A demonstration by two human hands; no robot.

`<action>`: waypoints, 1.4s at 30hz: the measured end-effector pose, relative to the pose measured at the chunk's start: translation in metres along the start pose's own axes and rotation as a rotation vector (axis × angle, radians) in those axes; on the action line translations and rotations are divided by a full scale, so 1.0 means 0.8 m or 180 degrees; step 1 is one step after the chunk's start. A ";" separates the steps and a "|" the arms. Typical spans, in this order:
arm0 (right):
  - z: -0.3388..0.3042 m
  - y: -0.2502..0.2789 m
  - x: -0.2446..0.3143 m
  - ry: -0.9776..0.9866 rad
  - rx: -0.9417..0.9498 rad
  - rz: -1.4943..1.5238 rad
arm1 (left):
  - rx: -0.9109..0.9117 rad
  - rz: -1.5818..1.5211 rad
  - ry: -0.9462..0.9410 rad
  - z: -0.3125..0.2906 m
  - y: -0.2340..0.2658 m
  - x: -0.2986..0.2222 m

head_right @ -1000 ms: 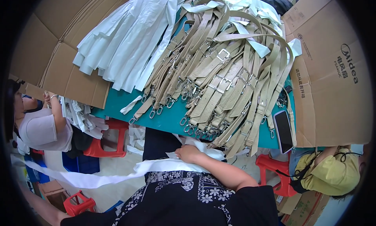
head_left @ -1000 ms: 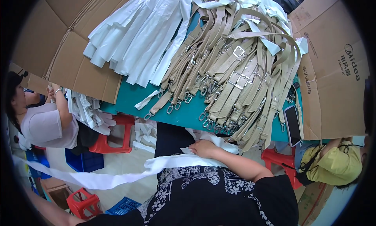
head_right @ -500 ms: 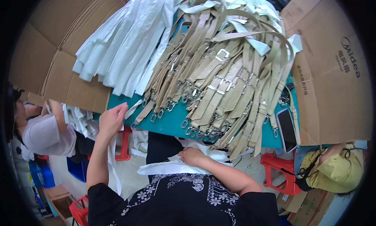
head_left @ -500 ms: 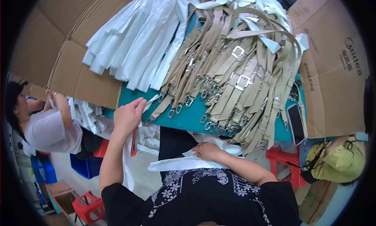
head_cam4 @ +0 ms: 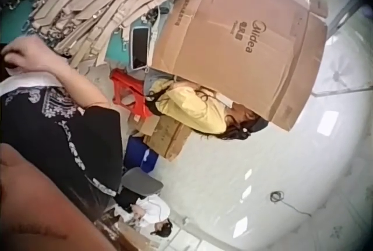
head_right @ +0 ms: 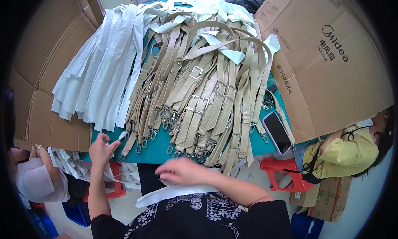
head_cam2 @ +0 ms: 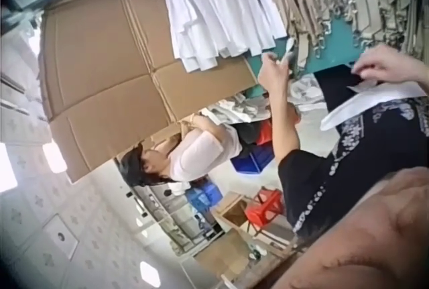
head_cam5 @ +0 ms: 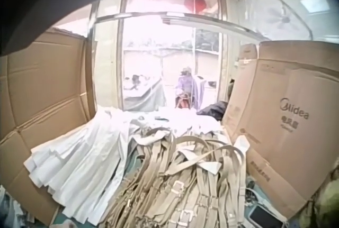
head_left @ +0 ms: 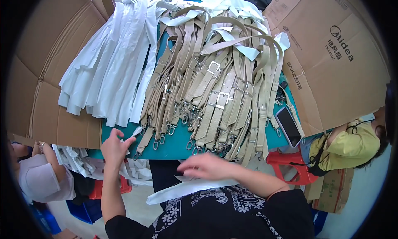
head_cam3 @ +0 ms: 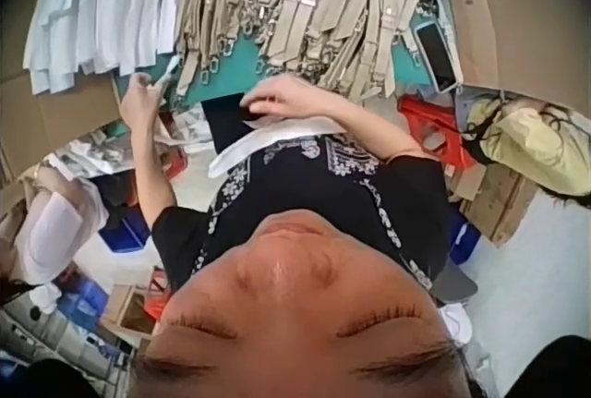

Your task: Assembling and packing belts by attaching buckles and tags to straps and placing them into bags.

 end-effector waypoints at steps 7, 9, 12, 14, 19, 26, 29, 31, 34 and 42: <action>0.072 0.251 -0.018 -0.0739 -0.1795 -0.2015 | 0.1124 -0.3387 0.0032 -0.047 0.014 0.000; 0.109 0.299 -0.056 -0.0831 -0.1979 -0.2335 | 0.1470 -0.3991 0.0142 -0.058 0.001 -0.032; 0.155 0.309 -0.119 -0.2314 -0.1294 -0.1600 | 0.1625 -0.4115 0.0206 -0.080 -0.017 -0.039; 0.170 0.303 -0.114 -0.2354 -0.1268 -0.1580 | 0.1596 -0.4284 0.0066 -0.096 -0.016 -0.051; 0.165 0.290 -0.143 -0.2542 -0.1502 0.0040 | 0.1501 -0.4353 -0.0261 -0.111 -0.038 -0.061; 0.129 0.203 -0.056 -0.0412 -0.1250 0.4374 | 0.1053 -0.3338 -0.1202 -0.102 -0.007 -0.098; 0.093 0.144 -0.050 -0.0555 -0.1075 0.4736 | 0.1015 -0.3314 -0.1385 -0.091 -0.006 -0.112; 0.066 0.114 -0.043 -0.0866 -0.1068 0.4516 | 0.1363 -0.3725 -0.1168 -0.083 -0.027 -0.120; 0.041 0.104 -0.043 -0.0974 -0.0828 0.3847 | 0.1675 -0.3934 -0.1054 -0.085 -0.050 -0.127; 0.020 0.090 -0.008 -0.1010 -0.0263 0.2978 | 0.1014 -0.4194 -0.0684 -0.088 -0.059 -0.122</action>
Point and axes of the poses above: each hand's wrist, its own z-axis towards the middle knuckle, its own y-axis out of the back of the hand, x = y × z, the point moved 8 cm from there along z, towards the middle knuckle, and after that the axes turned 2 degrees about x, right-handed, at the moved point
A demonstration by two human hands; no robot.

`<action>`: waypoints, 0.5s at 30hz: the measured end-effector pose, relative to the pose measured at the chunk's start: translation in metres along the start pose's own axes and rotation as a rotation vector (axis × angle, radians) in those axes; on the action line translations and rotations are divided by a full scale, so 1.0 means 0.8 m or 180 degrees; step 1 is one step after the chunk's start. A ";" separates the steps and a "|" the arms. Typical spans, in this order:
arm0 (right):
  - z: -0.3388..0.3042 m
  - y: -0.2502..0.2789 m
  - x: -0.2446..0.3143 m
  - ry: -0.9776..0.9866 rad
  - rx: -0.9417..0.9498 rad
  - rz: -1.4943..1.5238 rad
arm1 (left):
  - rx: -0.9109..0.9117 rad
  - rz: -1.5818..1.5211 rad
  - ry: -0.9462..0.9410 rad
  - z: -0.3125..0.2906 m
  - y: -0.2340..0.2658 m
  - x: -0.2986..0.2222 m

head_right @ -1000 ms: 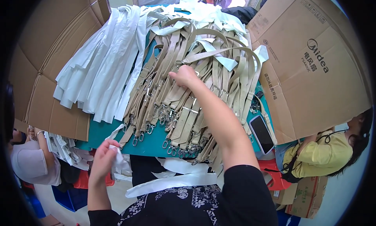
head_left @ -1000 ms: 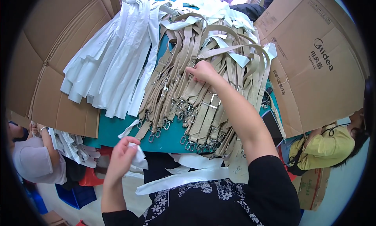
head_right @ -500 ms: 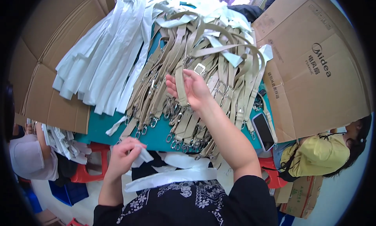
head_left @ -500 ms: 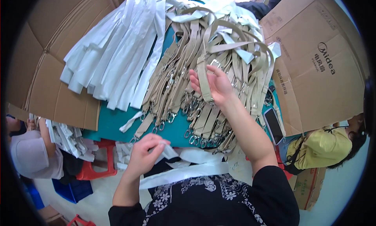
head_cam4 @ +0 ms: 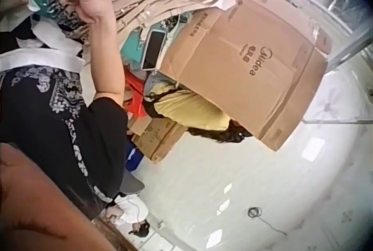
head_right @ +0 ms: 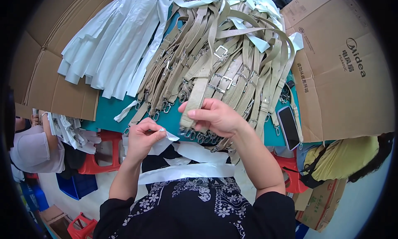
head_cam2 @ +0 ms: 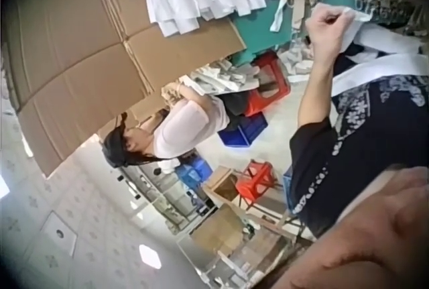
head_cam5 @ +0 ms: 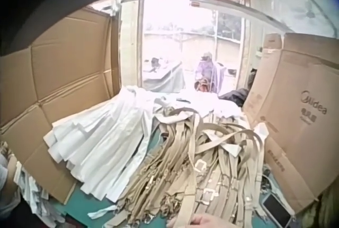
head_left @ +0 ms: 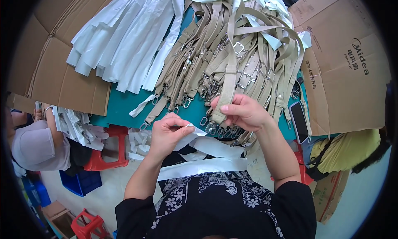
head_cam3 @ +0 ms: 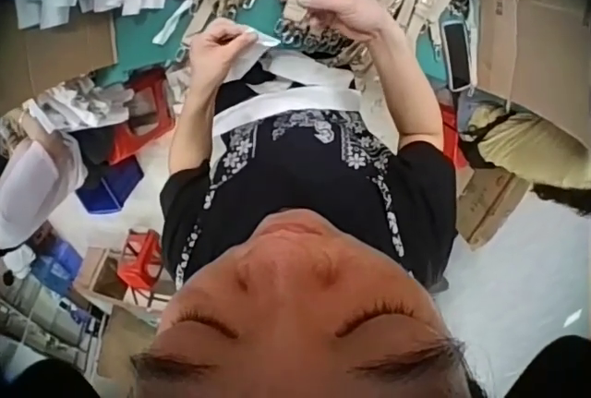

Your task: Assembling and packing belts by attaching buckles and tags to straps and placing them into bags.

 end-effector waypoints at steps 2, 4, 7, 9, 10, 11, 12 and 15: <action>0.000 -0.012 0.002 0.0112 -0.0173 0.0089 | -0.0219 0.0105 -0.0140 -0.003 0.003 -0.003; -0.002 -0.012 0.010 0.0353 -0.0332 -0.0126 | -0.0377 0.0097 -0.0048 -0.004 0.006 -0.002; 0.000 -0.012 0.009 0.0368 -0.0366 -0.0300 | -0.0425 0.0127 -0.0021 -0.006 0.007 0.001; 0.003 -0.014 0.007 0.0353 -0.0316 -0.0245 | -0.0419 0.0054 0.0020 -0.005 0.007 0.002; 0.004 -0.015 0.005 0.0332 -0.0274 -0.0189 | -0.0408 -0.0026 0.0066 -0.005 0.006 0.003; 0.004 -0.014 0.005 0.0336 -0.0274 -0.0191 | -0.0407 -0.0025 0.0063 -0.005 0.005 0.003; 0.005 -0.012 0.005 0.0354 -0.0253 -0.0028 | -0.0420 -0.0091 0.0094 -0.005 0.005 0.005; 0.008 -0.010 0.003 0.0326 -0.0254 0.0125 | -0.0398 -0.0233 0.0140 -0.005 0.003 0.006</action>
Point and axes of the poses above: each hand's wrist, its own z-axis towards the middle knuckle, its own y-axis out of the back of the hand, x = y × z, the point moved 8 cm from there along z, towards the middle knuckle, and after that the axes turned 2 degrees about x, right-handed, at the moved point
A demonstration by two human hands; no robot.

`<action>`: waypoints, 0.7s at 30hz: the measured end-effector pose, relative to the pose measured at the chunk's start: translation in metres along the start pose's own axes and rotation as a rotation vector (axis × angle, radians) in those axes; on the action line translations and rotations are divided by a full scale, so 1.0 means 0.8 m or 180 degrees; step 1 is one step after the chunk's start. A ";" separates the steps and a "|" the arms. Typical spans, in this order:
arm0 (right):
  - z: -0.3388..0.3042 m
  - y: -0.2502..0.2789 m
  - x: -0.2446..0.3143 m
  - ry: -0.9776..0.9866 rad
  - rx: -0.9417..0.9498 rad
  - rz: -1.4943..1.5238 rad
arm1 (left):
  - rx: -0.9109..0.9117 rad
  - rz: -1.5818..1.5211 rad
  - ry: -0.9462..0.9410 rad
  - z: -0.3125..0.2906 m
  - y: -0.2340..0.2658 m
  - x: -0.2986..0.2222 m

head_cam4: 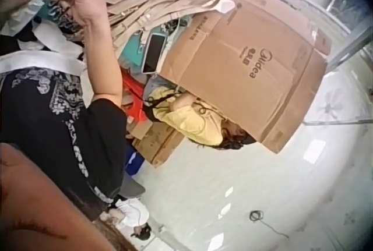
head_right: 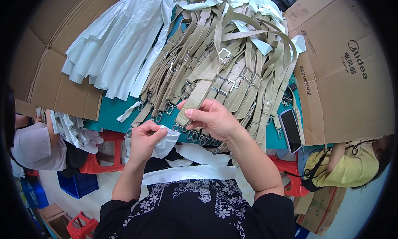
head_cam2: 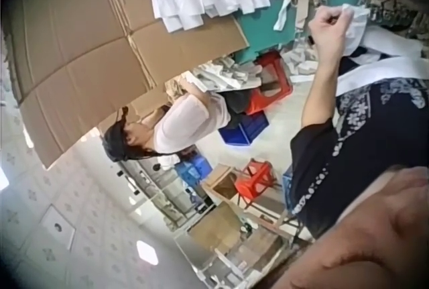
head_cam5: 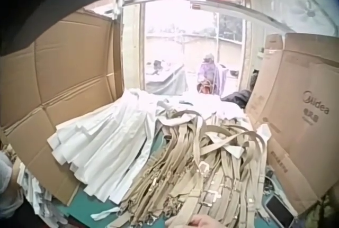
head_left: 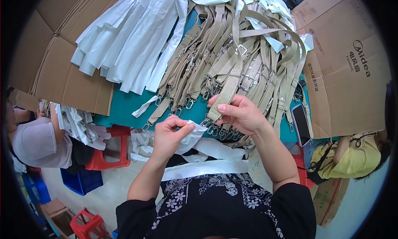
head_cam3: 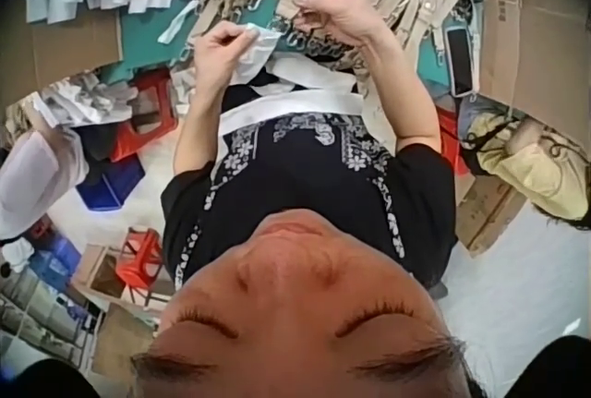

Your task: Assembling and packing belts by attaching buckles and tags to straps and placing them into bags.

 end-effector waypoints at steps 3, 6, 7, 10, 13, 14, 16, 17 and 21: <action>0.004 -0.001 -0.006 -0.0060 -0.0116 -0.0086 | 0.0057 -0.0228 0.0076 -0.001 -0.003 0.005; 0.010 0.000 -0.016 -0.0029 -0.0260 -0.0289 | 0.0054 -0.0343 0.0112 0.001 -0.007 0.003; 0.011 0.002 -0.016 0.0009 -0.0309 -0.0410 | 0.0023 -0.0300 0.0100 0.002 -0.007 0.001; 0.010 0.015 -0.002 0.0165 -0.0526 -0.0212 | -0.0013 0.0084 -0.0052 0.000 -0.001 0.000; 0.007 0.017 0.013 0.0221 -0.0523 -0.0155 | -0.0079 0.0080 0.0001 0.002 0.007 0.012; 0.007 0.013 0.015 0.0227 -0.0425 -0.0077 | -0.0082 0.0083 0.0004 0.002 0.008 0.012; 0.007 0.012 0.012 0.0142 -0.0436 -0.0113 | -0.0129 0.0119 -0.0071 0.003 0.009 0.009; 0.008 0.012 0.008 0.0054 -0.0444 -0.0149 | -0.0127 0.0119 -0.0069 0.003 0.009 0.009; 0.011 0.017 0.003 0.0066 -0.0472 -0.0146 | -0.0112 0.0031 -0.0125 0.003 0.007 0.006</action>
Point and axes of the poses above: each hand's wrist, its own z-axis towards the middle knuckle, its own y-axis out of the back of the hand, x = y × z, the point moved 8 cm from there along z, towards the middle knuckle, and after that the axes turned 2 degrees about x, right-handed, at the moved point
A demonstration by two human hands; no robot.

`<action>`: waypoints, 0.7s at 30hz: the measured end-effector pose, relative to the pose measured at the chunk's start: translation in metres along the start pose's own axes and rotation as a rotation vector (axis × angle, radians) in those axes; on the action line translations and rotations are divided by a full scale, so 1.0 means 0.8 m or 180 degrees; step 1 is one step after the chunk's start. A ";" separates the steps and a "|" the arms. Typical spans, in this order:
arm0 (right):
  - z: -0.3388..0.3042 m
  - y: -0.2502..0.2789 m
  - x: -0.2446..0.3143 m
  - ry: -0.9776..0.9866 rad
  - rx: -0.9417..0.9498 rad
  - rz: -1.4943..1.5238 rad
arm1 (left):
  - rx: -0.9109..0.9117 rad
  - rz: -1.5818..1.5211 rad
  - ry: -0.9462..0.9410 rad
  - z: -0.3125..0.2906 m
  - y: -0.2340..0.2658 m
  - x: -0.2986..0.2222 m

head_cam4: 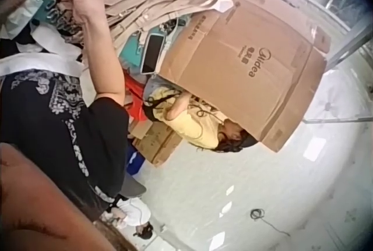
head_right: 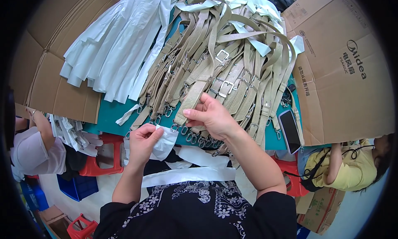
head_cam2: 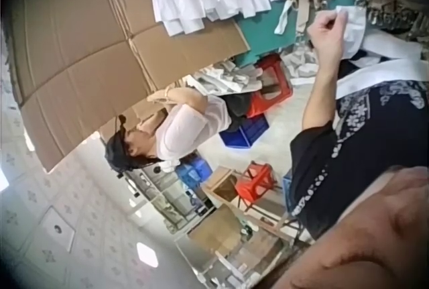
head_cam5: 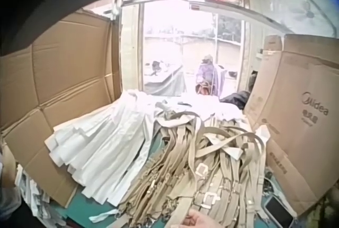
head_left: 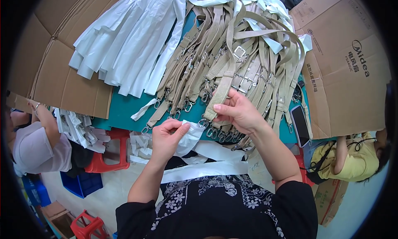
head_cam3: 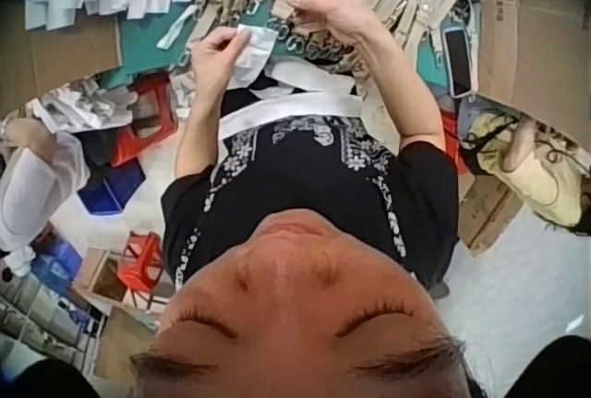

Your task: Assembling and packing belts by attaching buckles and tags to straps and placing them into bags.

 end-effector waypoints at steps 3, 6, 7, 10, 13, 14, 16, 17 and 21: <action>0.001 0.000 -0.005 -0.0063 -0.0049 -0.0059 | 0.0034 0.0046 -0.0014 -0.001 -0.002 -0.002; 0.005 -0.011 -0.015 -0.0127 -0.0040 -0.0173 | 0.0064 0.0136 -0.0003 -0.002 -0.011 -0.008; 0.005 -0.017 -0.013 -0.0054 0.0005 -0.0287 | 0.0068 0.0172 0.0017 -0.002 -0.013 -0.009; 0.011 -0.020 -0.012 0.0046 -0.0009 -0.0470 | 0.0077 0.0168 0.0259 -0.004 -0.012 0.004; 0.010 -0.022 -0.009 0.0037 -0.0081 -0.0700 | 0.0147 0.0215 0.0229 -0.004 -0.012 0.005; 0.009 -0.024 -0.007 0.0008 -0.0099 -0.0865 | 0.0147 0.0215 0.0232 -0.004 -0.013 0.005; 0.007 -0.025 -0.005 0.0004 -0.0191 -0.1238 | -0.0080 0.0273 0.0027 -0.005 -0.011 -0.004; 0.007 -0.024 -0.004 0.0002 -0.0283 -0.1613 | -0.0080 0.0274 0.0028 -0.005 -0.012 -0.004; 0.005 -0.026 -0.014 0.0513 -0.0322 -0.1718 | -0.0232 0.0411 -0.0030 -0.003 -0.012 -0.005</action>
Point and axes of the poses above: each hand's wrist, its own z-axis towards the middle knuckle, its own y-axis out of the back of the hand, x = y × z, the point moved 8 cm from there along z, towards the middle knuckle, and after that the axes turned 2 degrees about x, right-handed, at the moved point
